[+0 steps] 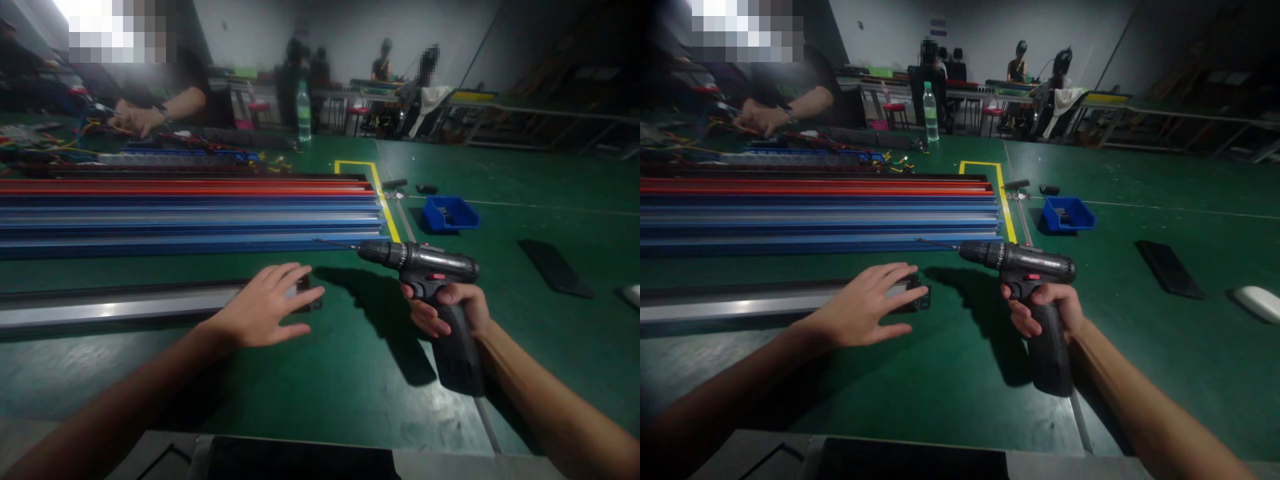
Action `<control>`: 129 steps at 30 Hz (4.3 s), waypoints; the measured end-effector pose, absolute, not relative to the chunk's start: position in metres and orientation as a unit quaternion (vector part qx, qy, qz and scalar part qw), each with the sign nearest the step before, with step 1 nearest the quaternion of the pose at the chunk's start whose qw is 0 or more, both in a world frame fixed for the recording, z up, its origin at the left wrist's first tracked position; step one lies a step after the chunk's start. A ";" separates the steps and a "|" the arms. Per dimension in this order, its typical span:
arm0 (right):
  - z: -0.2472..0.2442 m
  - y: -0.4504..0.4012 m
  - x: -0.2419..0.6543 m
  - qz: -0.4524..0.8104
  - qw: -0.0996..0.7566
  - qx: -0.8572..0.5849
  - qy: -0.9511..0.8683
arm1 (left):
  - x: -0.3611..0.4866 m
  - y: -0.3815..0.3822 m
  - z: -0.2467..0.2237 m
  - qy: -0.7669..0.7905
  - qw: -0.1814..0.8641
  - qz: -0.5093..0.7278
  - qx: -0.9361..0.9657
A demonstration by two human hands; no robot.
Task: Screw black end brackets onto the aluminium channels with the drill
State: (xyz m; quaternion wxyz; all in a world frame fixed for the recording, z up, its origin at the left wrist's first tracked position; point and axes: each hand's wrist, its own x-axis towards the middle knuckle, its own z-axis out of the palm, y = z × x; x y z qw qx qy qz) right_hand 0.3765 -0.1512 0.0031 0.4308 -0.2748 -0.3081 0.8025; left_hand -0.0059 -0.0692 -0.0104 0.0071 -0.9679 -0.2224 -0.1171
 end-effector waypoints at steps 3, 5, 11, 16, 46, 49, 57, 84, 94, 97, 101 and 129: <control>0.000 -0.148 0.382 0.811 0.412 -0.291 -0.296 | -0.001 -0.074 -0.020 -0.222 0.036 -0.109 -0.968; -0.002 -0.147 0.382 0.816 0.399 -0.299 -0.292 | 0.000 -0.074 -0.024 -0.239 0.044 -0.105 -0.964; -0.002 -0.144 0.382 0.818 0.378 -0.307 -0.305 | -0.002 -0.070 -0.026 -0.246 0.078 -0.084 -0.962; -0.005 -0.141 0.392 0.835 0.330 -0.323 -0.299 | 0.003 -0.070 -0.023 -0.230 0.128 -0.086 -0.961; -0.007 -0.142 0.404 0.854 0.303 -0.297 -0.300 | 0.007 -0.070 -0.018 -0.215 0.151 -0.118 -0.958; -0.006 -0.142 0.404 0.853 0.306 -0.298 -0.300 | 0.007 -0.070 -0.018 -0.216 0.158 -0.120 -0.956; -0.005 -0.142 0.403 0.861 0.304 -0.289 -0.288 | 0.006 -0.071 -0.019 -0.224 0.163 -0.106 -0.955; -0.002 -0.143 0.406 0.838 0.322 -0.316 -0.307 | -0.001 -0.071 -0.022 -0.234 0.071 -0.129 -0.961; -0.003 -0.154 0.396 0.853 0.323 -0.278 -0.301 | -0.004 -0.070 -0.011 -0.325 -0.124 -0.259 -0.901; -0.002 -0.157 0.392 0.854 0.318 -0.282 -0.301 | -0.003 -0.070 -0.010 -0.296 -0.132 -0.277 -0.905; -0.002 -0.158 0.390 0.856 0.318 -0.277 -0.300 | -0.002 -0.069 -0.010 -0.279 -0.132 -0.298 -0.903; -0.007 -0.157 0.386 0.856 0.308 -0.283 -0.304 | 0.001 -0.068 -0.017 -0.303 -0.108 -0.300 -0.898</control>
